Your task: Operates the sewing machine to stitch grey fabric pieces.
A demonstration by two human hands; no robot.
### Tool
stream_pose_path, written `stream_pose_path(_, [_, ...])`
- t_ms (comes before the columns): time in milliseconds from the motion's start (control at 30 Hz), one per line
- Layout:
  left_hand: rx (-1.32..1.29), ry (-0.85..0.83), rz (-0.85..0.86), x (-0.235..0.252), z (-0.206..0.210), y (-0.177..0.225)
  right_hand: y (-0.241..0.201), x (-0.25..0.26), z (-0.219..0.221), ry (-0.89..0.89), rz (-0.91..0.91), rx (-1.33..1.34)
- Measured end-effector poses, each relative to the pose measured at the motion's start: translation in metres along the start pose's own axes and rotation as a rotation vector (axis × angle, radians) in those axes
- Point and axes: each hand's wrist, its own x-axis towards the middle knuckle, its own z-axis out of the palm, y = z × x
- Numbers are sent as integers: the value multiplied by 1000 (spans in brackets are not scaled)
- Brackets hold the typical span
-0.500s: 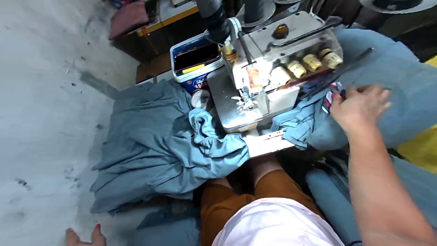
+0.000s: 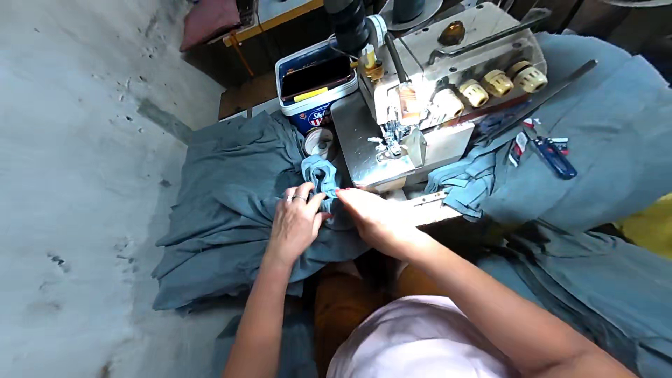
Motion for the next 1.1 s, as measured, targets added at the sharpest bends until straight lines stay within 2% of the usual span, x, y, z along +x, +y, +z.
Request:
stream_pose_path(67, [22,-31,99,12,2,-7,-5,15,-3,-283,186,-21])
stream_pose_path(100, [10,-19,164,14,0,-10,-4,18,-4,-333,224,-42])
stream_pose_path(167, [-62,-15,277,18,-7,-10,0,13,-10,-265,193,-27])
stream_pose_path(267, [-184,-52,366,27,-25,0,13,-7,-33,-39,115,241])
stream_pose_path(433, [-82,-92,528,68,-52,0,30,-28,-56,102,259,571])
stream_pose_path(533, [-259,-187,449,88,-61,-8,35,-36,-62,151,325,609])
stream_pose_path(667, [-737,-376,317,104,-61,-13,35,-41,-63,153,374,707])
stream_pose_path(767, [-901,-410,274,112,-52,-22,39,-43,-62,134,338,731])
stream_pose_path(867, [-914,-399,170,117,-48,-25,41,-43,-63,115,348,706])
stream_pose_path(1100, [-752,-284,97,125,-39,-32,46,-43,-62,137,440,677])
